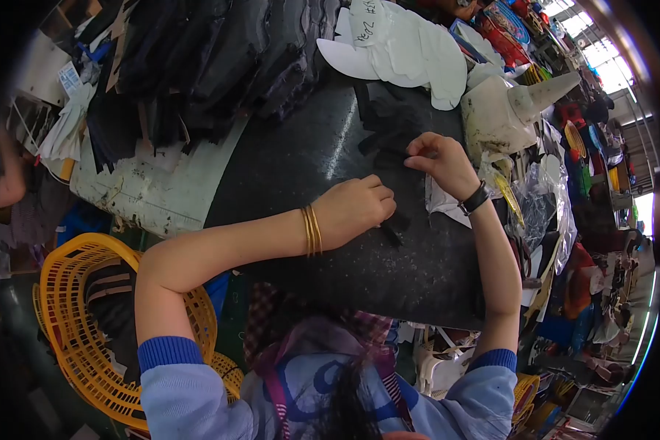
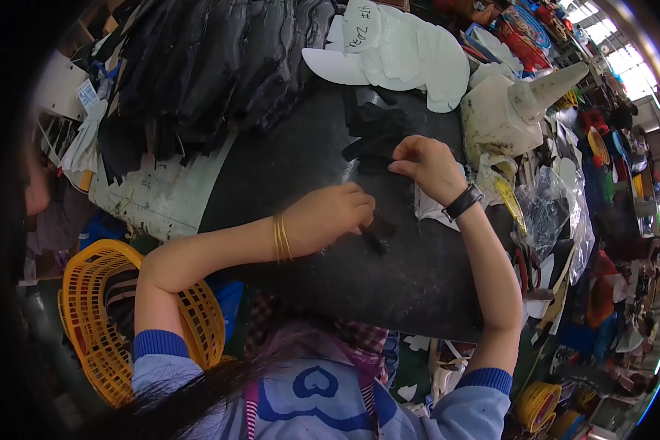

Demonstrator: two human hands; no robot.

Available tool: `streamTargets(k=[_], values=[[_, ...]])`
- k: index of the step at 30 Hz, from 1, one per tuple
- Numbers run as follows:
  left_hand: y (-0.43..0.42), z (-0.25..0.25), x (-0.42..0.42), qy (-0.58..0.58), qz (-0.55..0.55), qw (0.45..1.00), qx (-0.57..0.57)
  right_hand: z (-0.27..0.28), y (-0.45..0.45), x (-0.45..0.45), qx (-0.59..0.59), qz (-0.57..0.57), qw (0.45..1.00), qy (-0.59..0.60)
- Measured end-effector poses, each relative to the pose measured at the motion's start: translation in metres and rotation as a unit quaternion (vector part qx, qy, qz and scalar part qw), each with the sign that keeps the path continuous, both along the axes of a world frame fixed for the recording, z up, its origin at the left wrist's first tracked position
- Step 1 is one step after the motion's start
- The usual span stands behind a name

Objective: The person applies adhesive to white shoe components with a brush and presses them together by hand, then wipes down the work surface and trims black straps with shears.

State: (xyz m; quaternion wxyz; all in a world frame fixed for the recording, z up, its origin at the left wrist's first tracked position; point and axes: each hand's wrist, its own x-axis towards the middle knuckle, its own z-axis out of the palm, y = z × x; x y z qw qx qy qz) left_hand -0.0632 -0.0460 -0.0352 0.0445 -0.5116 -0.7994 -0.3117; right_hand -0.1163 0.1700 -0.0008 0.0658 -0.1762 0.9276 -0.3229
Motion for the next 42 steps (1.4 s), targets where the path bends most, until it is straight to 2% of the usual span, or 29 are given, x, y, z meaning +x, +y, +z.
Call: streamTargets(k=[3, 6, 9, 12, 13, 15, 16, 19, 23, 26, 27, 28, 29, 30, 31, 36, 39, 40, 42], values=[[-0.009, 0.003, 0.002, 0.017, 0.019, 1.000, 0.017, -0.009, -0.008, 0.002, 0.078, 0.035, 0.993, 0.084], [-0.016, 0.004, 0.015, 0.046, 0.036, 0.998, -0.008, 0.000, -0.018, 0.004, 0.088, 0.009, 0.995, 0.042], [-0.025, -0.001, 0.015, 0.016, 0.060, 0.997, 0.047, -0.014, -0.009, 0.005, 0.066, 0.058, 0.987, 0.132], [-0.034, 0.003, 0.014, 0.030, 0.082, 0.995, 0.051, 0.018, -0.031, 0.037, -0.044, -0.039, 0.998, -0.019], [-0.036, 0.007, 0.014, 0.130, 0.074, 0.987, 0.062, 0.023, -0.033, 0.042, -0.139, -0.066, 0.983, -0.104], [-0.040, 0.017, 0.013, 0.327, 0.051, 0.941, 0.078, 0.021, -0.022, 0.040, -0.278, -0.045, 0.905, -0.320], [-0.042, 0.019, 0.013, 0.355, 0.048, 0.930, 0.080, 0.020, -0.018, 0.038, -0.338, -0.034, 0.842, -0.418], [-0.049, 0.022, 0.012, 0.409, 0.042, 0.908, 0.080, 0.023, -0.032, 0.051, -0.314, 0.000, 0.820, -0.479], [-0.057, 0.020, 0.016, 0.370, 0.065, 0.923, 0.082, 0.020, -0.045, 0.058, -0.296, -0.038, 0.862, -0.410], [-0.069, 0.025, 0.020, 0.305, 0.119, 0.940, 0.093, 0.010, -0.049, 0.058, -0.219, -0.033, 0.939, -0.263], [-0.076, 0.027, 0.022, 0.281, 0.140, 0.945, 0.094, 0.005, -0.050, 0.059, -0.183, -0.023, 0.973, -0.135], [-0.085, 0.027, 0.027, 0.192, 0.155, 0.967, 0.064, 0.000, -0.050, 0.060, -0.144, -0.014, 0.989, -0.004], [-0.085, 0.029, 0.031, 0.102, 0.148, 0.982, 0.062, -0.002, -0.050, 0.062, -0.102, -0.006, 0.987, 0.127], [-0.082, 0.030, 0.038, 0.006, 0.140, 0.988, 0.061, -0.002, -0.050, 0.066, -0.012, 0.057, 0.968, 0.244], [-0.079, 0.031, 0.042, -0.089, 0.131, 0.986, 0.061, -0.008, -0.054, 0.073, -0.006, 0.082, 0.964, 0.253], [-0.046, 0.004, 0.028, 0.055, 0.132, 0.984, 0.107, -0.019, -0.064, 0.084, 0.010, 0.161, 0.959, 0.235], [-0.040, -0.006, 0.022, 0.056, 0.119, 0.991, 0.039, -0.004, -0.039, 0.054, 0.037, 0.168, 0.983, 0.062], [-0.040, -0.004, 0.024, 0.070, 0.121, 0.990, 0.005, -0.005, -0.033, 0.032, 0.018, 0.134, 0.984, 0.119], [-0.039, 0.000, 0.030, 0.079, 0.128, 0.988, -0.032, 0.007, -0.036, -0.005, 0.112, 0.114, 0.941, 0.297]])
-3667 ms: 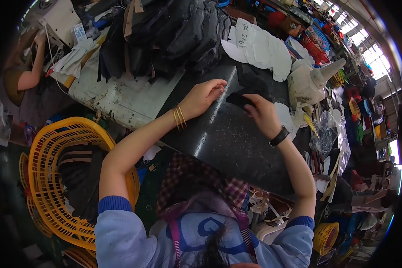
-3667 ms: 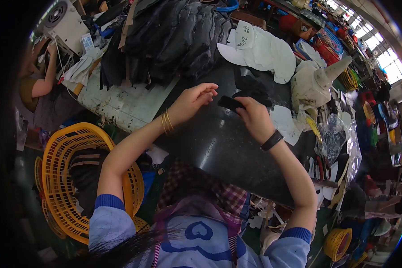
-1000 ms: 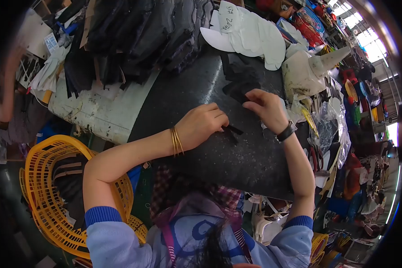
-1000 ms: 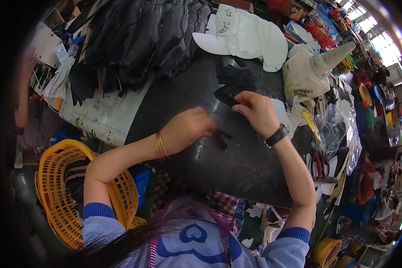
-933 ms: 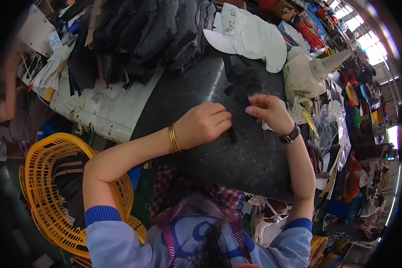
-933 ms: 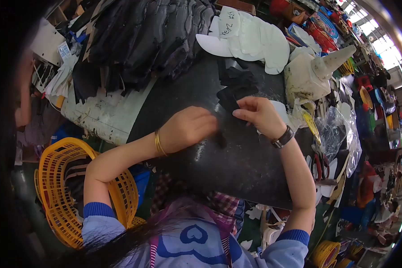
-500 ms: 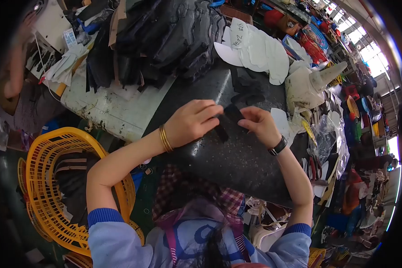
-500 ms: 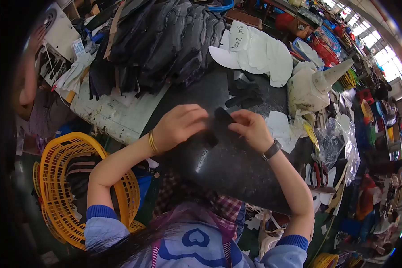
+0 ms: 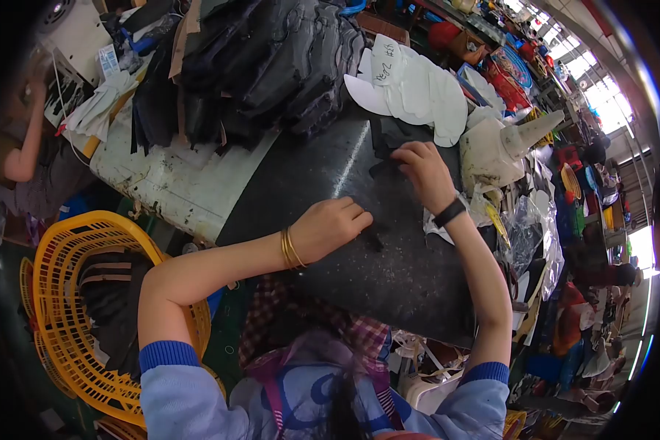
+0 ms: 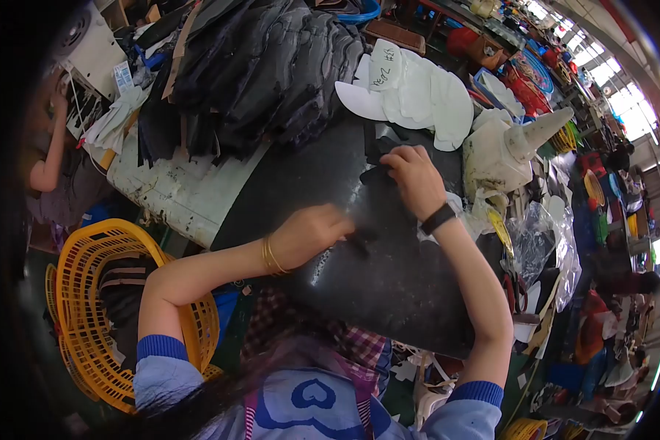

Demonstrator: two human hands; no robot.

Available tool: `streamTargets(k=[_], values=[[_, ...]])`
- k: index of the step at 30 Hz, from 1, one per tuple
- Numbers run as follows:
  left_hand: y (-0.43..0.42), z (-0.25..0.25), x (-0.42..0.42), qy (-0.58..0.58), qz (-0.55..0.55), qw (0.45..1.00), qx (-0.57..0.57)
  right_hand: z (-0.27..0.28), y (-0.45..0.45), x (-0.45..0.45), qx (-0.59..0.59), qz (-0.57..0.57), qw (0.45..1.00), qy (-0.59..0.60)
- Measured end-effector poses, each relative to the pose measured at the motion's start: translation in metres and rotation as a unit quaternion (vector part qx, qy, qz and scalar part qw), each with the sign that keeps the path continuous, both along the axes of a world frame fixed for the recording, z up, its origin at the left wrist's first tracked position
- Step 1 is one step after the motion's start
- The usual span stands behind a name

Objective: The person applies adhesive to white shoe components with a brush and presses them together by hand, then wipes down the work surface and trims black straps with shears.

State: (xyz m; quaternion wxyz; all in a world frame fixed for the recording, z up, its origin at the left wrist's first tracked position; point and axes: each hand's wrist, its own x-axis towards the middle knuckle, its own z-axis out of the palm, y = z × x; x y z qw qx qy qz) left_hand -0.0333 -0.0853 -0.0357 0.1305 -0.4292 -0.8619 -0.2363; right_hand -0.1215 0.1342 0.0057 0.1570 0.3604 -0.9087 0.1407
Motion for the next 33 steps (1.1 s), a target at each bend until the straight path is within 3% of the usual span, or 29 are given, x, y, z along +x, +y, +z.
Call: streamTargets(k=[7, 8, 10, 11, 14, 17, 19, 22, 23, 26, 29, 33], values=[[0.001, 0.001, -0.010, -0.060, -0.012, 0.995, 0.074, -0.002, 0.010, -0.034, 0.120, -0.049, 0.989, -0.071], [0.003, 0.003, -0.016, -0.083, -0.013, 0.993, 0.084, -0.002, 0.010, -0.032, 0.063, -0.051, 0.990, -0.114], [0.011, 0.011, -0.030, 0.010, 0.023, 0.993, 0.118, -0.004, 0.008, -0.024, -0.050, -0.051, 0.978, -0.197], [0.014, 0.011, -0.035, 0.027, 0.031, 0.990, 0.133, -0.004, 0.002, -0.009, -0.077, -0.020, 0.979, -0.185], [0.022, 0.005, -0.046, 0.017, 0.021, 0.988, 0.155, -0.009, -0.009, 0.023, -0.111, 0.016, 0.968, -0.224], [0.020, -0.004, -0.048, -0.026, -0.031, 0.993, 0.112, -0.002, 0.000, 0.021, -0.126, 0.019, 0.910, -0.393], [0.019, -0.005, -0.053, -0.023, -0.042, 0.992, 0.112, 0.006, 0.021, -0.006, -0.087, 0.055, 0.932, -0.348], [0.020, 0.002, -0.054, -0.022, -0.040, 0.997, 0.069, 0.001, 0.033, -0.052, -0.066, -0.010, 0.994, -0.086], [0.019, 0.007, -0.054, -0.020, -0.036, 0.998, 0.046, -0.007, 0.036, -0.063, -0.047, 0.002, 0.996, -0.071], [0.011, 0.028, -0.047, -0.157, -0.039, 0.984, 0.074, -0.012, 0.036, -0.069, -0.023, -0.066, 0.978, -0.199], [0.004, 0.011, -0.044, -0.061, -0.053, 0.997, 0.019, -0.008, 0.036, -0.070, -0.005, -0.069, 0.980, -0.188], [0.003, 0.005, -0.031, 0.000, -0.028, 0.999, -0.020, 0.001, 0.031, -0.070, -0.027, -0.097, 0.943, -0.316]])
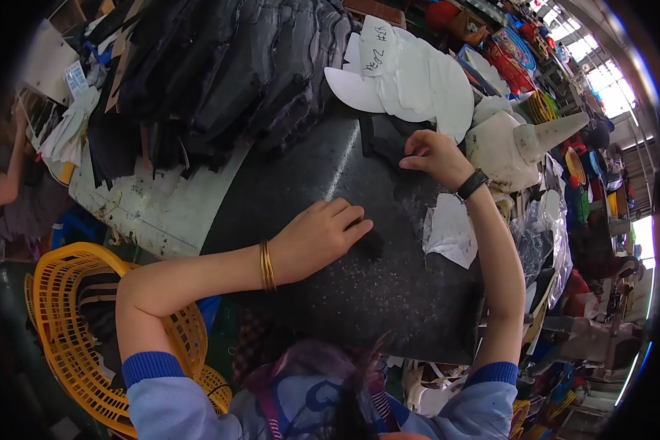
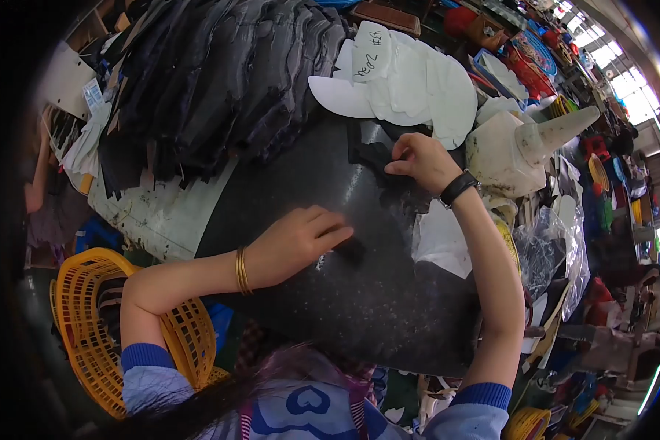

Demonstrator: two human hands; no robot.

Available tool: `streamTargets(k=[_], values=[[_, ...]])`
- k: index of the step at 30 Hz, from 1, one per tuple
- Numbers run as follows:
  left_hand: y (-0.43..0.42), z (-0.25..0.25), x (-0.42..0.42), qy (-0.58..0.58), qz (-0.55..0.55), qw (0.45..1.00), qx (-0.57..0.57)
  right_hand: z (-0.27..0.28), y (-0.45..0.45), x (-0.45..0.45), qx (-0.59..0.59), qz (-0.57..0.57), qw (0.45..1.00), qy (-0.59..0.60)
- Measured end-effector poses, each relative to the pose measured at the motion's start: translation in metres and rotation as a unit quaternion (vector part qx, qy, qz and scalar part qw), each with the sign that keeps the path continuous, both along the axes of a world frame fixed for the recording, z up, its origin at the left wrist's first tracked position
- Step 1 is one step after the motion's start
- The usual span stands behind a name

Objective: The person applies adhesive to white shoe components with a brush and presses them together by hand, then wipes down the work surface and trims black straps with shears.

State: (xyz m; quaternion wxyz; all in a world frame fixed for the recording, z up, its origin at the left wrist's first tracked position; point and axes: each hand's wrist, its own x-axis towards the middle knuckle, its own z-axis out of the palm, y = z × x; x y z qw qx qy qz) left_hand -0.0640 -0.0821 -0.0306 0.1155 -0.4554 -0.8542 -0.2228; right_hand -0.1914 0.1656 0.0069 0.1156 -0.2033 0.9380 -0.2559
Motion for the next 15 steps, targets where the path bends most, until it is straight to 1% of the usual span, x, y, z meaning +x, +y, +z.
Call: streamTargets(k=[2, 5, 8, 11, 14, 15], values=[[-0.001, -0.001, 0.004, 0.016, 0.013, 1.000, -0.015, -0.001, -0.008, 0.005, -0.020, -0.017, 0.999, -0.045], [-0.003, -0.004, 0.009, 0.046, 0.023, 0.999, -0.014, -0.006, -0.018, 0.017, -0.044, -0.052, 0.997, 0.028], [-0.003, -0.007, 0.013, 0.030, 0.056, 0.998, -0.014, -0.009, -0.023, 0.025, 0.008, -0.029, 0.995, 0.094], [-0.001, -0.014, 0.017, 0.066, 0.069, 0.995, -0.011, -0.016, -0.027, 0.037, 0.034, 0.033, 0.976, 0.213], [0.001, -0.012, 0.016, 0.066, 0.087, 0.994, -0.032, -0.015, -0.034, 0.050, 0.043, 0.031, 0.964, 0.260], [0.001, -0.014, 0.015, 0.061, 0.088, 0.994, -0.032, -0.013, -0.039, 0.058, 0.010, 0.034, 0.964, 0.265]])
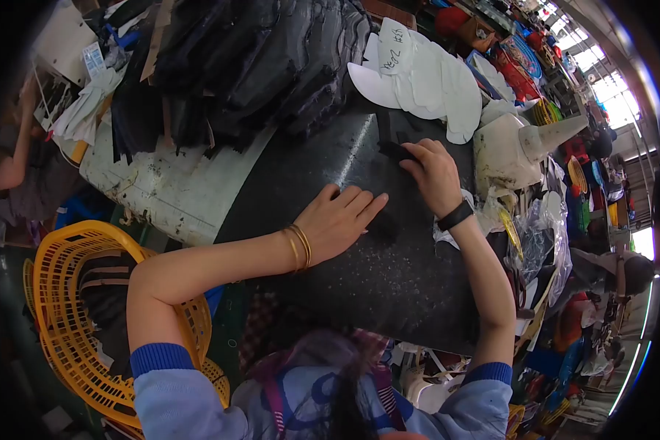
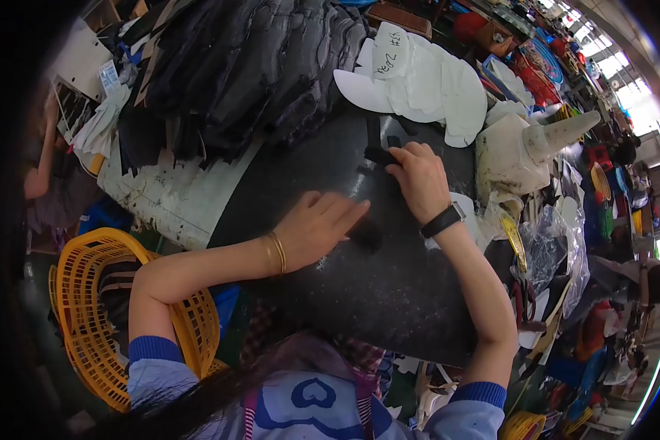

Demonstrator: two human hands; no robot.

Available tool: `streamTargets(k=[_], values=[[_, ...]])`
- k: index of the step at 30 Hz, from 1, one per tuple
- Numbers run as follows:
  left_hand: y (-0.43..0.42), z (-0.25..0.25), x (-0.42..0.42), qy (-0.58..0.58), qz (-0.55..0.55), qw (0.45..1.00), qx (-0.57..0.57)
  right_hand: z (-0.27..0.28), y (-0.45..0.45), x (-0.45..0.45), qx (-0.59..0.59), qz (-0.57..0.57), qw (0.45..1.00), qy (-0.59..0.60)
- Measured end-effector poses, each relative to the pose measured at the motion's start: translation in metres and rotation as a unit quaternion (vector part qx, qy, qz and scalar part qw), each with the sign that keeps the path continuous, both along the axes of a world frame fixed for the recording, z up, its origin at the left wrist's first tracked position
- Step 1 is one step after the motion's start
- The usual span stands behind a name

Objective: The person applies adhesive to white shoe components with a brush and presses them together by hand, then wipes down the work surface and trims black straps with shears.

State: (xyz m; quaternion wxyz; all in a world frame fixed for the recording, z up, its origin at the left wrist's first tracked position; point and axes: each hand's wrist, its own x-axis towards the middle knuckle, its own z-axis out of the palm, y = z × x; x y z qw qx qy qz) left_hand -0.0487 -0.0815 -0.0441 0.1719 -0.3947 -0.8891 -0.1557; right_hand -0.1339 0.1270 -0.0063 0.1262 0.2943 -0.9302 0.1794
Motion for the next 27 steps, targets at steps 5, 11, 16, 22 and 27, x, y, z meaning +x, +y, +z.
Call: streamTargets(k=[5, 11, 16, 22, 27], values=[[0.000, -0.002, 0.000, -0.036, 0.015, 0.998, 0.051, -0.008, -0.017, 0.050, -0.041, 0.048, 0.995, -0.073], [0.002, -0.004, -0.007, -0.126, -0.035, 0.971, 0.199, -0.008, -0.016, 0.069, -0.124, 0.064, 0.975, -0.171], [0.003, 0.000, -0.009, -0.185, -0.016, 0.967, 0.174, -0.022, 0.001, 0.072, -0.425, -0.070, 0.843, -0.322], [0.012, -0.012, -0.008, -0.108, -0.031, 0.985, 0.128, -0.037, -0.024, 0.088, -0.453, -0.027, 0.857, -0.242], [0.013, -0.019, -0.005, -0.058, -0.017, 0.995, 0.077, -0.021, -0.013, 0.096, -0.307, -0.075, 0.921, -0.230]])
